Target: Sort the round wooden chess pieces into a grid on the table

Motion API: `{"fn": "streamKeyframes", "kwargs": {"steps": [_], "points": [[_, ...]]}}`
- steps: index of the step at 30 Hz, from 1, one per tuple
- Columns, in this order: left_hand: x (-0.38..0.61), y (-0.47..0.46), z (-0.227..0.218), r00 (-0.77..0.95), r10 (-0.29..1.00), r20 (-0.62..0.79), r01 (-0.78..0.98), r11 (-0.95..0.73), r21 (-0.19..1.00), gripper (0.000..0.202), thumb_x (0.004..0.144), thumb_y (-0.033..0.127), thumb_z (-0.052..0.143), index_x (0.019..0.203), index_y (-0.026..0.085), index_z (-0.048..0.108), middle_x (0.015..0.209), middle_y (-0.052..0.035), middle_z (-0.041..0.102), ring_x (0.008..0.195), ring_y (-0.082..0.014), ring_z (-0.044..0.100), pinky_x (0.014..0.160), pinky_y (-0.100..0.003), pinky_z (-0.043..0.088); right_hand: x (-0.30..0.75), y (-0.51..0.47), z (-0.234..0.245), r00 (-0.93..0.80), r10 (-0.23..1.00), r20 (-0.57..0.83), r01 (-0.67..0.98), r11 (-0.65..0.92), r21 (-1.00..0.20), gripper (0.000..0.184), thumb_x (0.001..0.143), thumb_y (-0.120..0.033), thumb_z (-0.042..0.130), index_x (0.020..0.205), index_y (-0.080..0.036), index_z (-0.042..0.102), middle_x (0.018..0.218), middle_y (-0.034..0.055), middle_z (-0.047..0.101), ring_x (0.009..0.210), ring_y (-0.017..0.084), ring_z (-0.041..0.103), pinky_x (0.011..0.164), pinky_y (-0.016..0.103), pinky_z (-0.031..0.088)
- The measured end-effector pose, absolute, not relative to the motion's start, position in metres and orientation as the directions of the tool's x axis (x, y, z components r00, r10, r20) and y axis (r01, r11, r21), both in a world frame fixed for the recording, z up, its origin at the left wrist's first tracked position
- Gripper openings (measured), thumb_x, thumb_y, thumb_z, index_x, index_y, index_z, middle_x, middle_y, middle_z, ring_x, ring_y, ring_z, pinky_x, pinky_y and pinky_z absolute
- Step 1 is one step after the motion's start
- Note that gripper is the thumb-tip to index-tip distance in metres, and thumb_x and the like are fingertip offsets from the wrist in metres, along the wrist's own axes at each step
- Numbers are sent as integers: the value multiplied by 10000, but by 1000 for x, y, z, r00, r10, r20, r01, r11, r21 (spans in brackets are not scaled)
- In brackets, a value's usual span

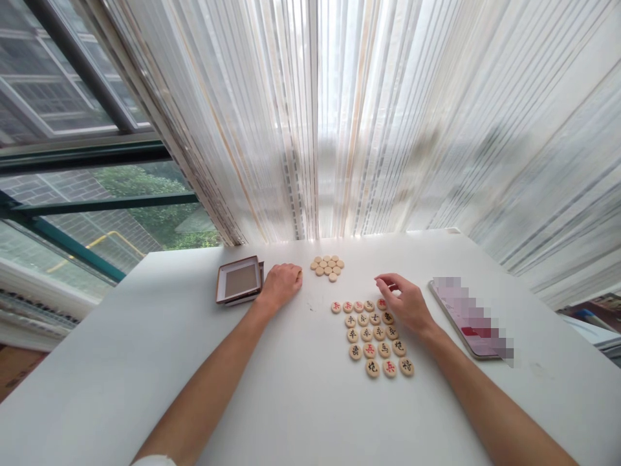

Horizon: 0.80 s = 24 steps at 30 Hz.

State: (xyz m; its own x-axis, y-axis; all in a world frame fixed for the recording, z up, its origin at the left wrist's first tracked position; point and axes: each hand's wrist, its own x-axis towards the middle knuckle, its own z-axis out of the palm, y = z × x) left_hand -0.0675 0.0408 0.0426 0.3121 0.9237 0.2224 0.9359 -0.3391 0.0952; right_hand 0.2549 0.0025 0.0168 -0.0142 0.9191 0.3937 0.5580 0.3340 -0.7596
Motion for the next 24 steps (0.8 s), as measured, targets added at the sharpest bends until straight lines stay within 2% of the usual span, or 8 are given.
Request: {"fn": "streamKeyframes", "kwargs": {"steps": [3, 6, 9, 12, 16, 20, 24], "points": [[-60, 20, 44, 314, 915, 253, 913, -365, 185, 199, 899, 163, 559, 1052, 204, 678, 1050, -58, 698, 857, -185, 681, 807, -306, 538, 251, -6, 23, -61, 898, 435, 575, 388, -720, 192, 949, -353, 552, 985, -218, 683, 916, 45, 713, 781, 194, 644, 620, 293, 531], [-46, -8, 46, 341, 884, 319, 676, -466, 570, 210, 871, 124, 604, 1045, 206, 690, 1005, -31, 688, 821, -135, 678, 796, -250, 559, 245, -16, 30, -132, 872, 472, 572, 456, -682, 168, 956, -324, 546, 993, -221, 673, 936, 52, 693, 788, 194, 627, 525, 266, 495], [-27, -37, 49, 349, 872, 343, 451, -478, 754, 193, 892, 159, 610, 1044, 209, 717, 1013, -40, 700, 845, -139, 686, 784, -253, 582, 237, -27, 35, -207, 845, 493, 541, 519, -662, 144, 959, -289, 546, 1003, -218, 664, 910, 53, 669, 798, 190, 623, 570, 268, 514], [-10, -57, 50, 335, 893, 301, 326, -409, 852, 179, 883, 246, 667, 1045, 213, 738, 1011, -49, 729, 852, -161, 703, 782, -278, 594, 226, -36, 37, -291, 822, 490, 503, 567, -652, 124, 961, -254, 547, 1002, -220, 659, 894, 46, 656, 818, 185, 630, 669, 287, 536], [4, -69, 38, 300, 947, 117, 107, -156, 982, 302, 868, 354, 701, 1124, 192, 702, 975, -70, 760, 872, -198, 733, 817, -321, 600, 215, -47, 37, -401, 770, 496, 436, 637, -635, 153, 952, -196, 559, 1069, -234, 649, 939, 45, 667, 850, 178, 645, 782, 318, 531], [11, -74, 25, 280, 960, 5, -108, 26, 994, 293, 871, 393, 696, 1013, 147, 623, 914, -96, 759, 816, -204, 742, 721, -292, 583, 208, -55, 37, -499, 709, 498, 363, 693, -624, 234, 924, -121, 551, 1097, -249, 640, 979, 48, 659, 869, 175, 643, 777, 314, 527], [14, -75, 23, 241, 970, -36, -211, 88, 973, 295, 865, 391, 710, 946, 146, 566, 861, -98, 758, 797, -189, 734, 709, -269, 552, 206, -57, 38, -530, 686, 499, 322, 707, -630, 311, 883, -92, 580, 1147, -251, 616, 1019, 54, 644, 888, 178, 642, 772, 305, 544]]}}
